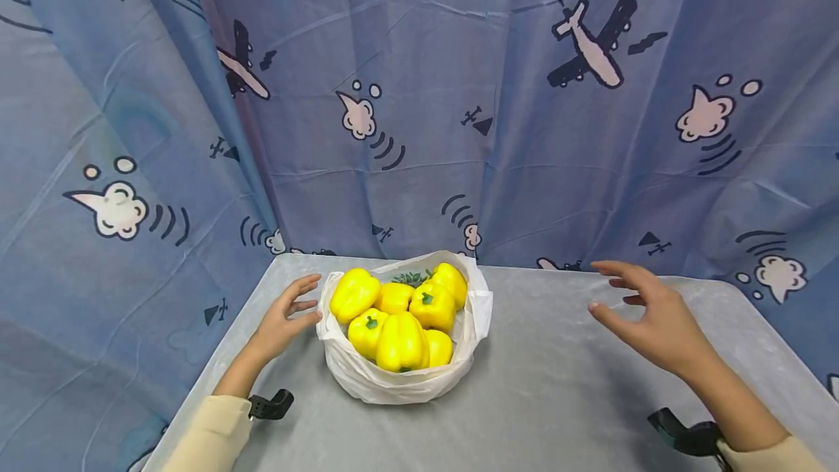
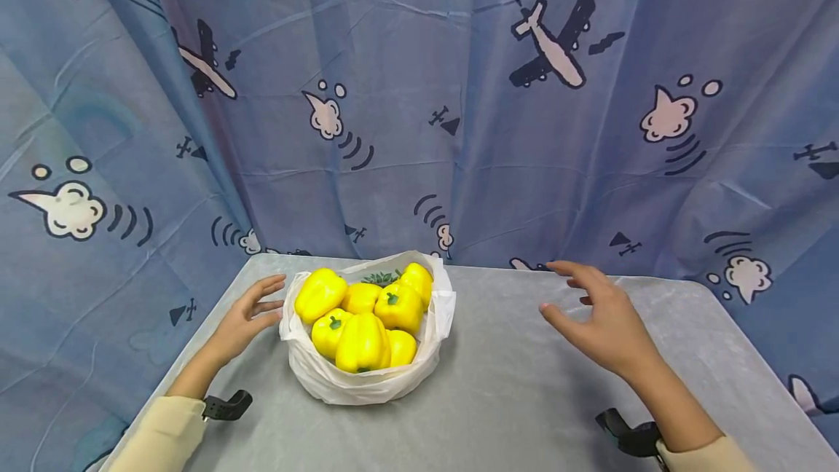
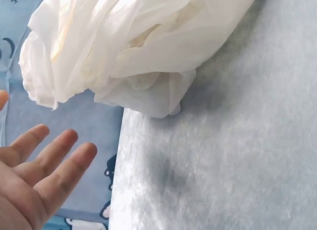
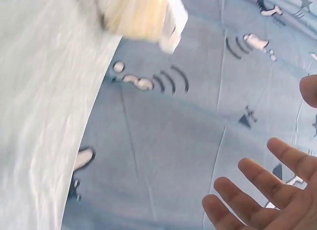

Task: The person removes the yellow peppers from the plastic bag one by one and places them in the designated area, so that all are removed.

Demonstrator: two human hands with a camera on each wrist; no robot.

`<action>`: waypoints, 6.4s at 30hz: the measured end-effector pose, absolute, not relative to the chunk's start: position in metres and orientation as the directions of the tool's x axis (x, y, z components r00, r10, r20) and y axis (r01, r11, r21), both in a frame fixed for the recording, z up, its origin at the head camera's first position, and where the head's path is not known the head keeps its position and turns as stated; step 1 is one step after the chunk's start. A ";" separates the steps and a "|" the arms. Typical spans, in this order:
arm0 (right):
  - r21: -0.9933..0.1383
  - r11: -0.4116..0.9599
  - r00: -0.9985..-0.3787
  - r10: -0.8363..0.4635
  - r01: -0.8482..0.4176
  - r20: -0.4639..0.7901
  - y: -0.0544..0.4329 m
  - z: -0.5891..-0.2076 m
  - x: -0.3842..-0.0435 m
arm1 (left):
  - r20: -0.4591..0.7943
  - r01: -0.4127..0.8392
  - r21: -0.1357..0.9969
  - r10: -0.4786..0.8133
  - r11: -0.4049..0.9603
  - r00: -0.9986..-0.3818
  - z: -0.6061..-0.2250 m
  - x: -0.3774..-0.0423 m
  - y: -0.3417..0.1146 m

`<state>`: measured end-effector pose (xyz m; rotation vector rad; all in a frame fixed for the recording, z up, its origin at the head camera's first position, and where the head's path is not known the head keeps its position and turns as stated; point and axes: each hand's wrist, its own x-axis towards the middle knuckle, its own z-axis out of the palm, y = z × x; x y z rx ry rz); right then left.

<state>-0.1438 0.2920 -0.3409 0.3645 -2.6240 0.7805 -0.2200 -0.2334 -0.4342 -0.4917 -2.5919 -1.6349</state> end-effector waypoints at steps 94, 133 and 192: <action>-0.640 0.595 -0.829 -0.546 -0.487 0.123 0.083 -0.400 -0.182 | 0.083 0.206 0.883 0.291 0.422 -0.953 -0.440 -0.227 -0.214; -0.732 0.495 -0.860 -0.446 -0.469 0.250 0.122 -0.364 -0.190 | 0.074 0.195 0.886 0.289 0.420 -0.955 -0.438 -0.226 -0.213; -0.696 0.654 -0.952 -0.140 -0.295 0.271 0.239 -0.367 -0.199 | 0.088 0.214 0.880 0.296 0.424 -0.951 -0.433 -0.225 -0.211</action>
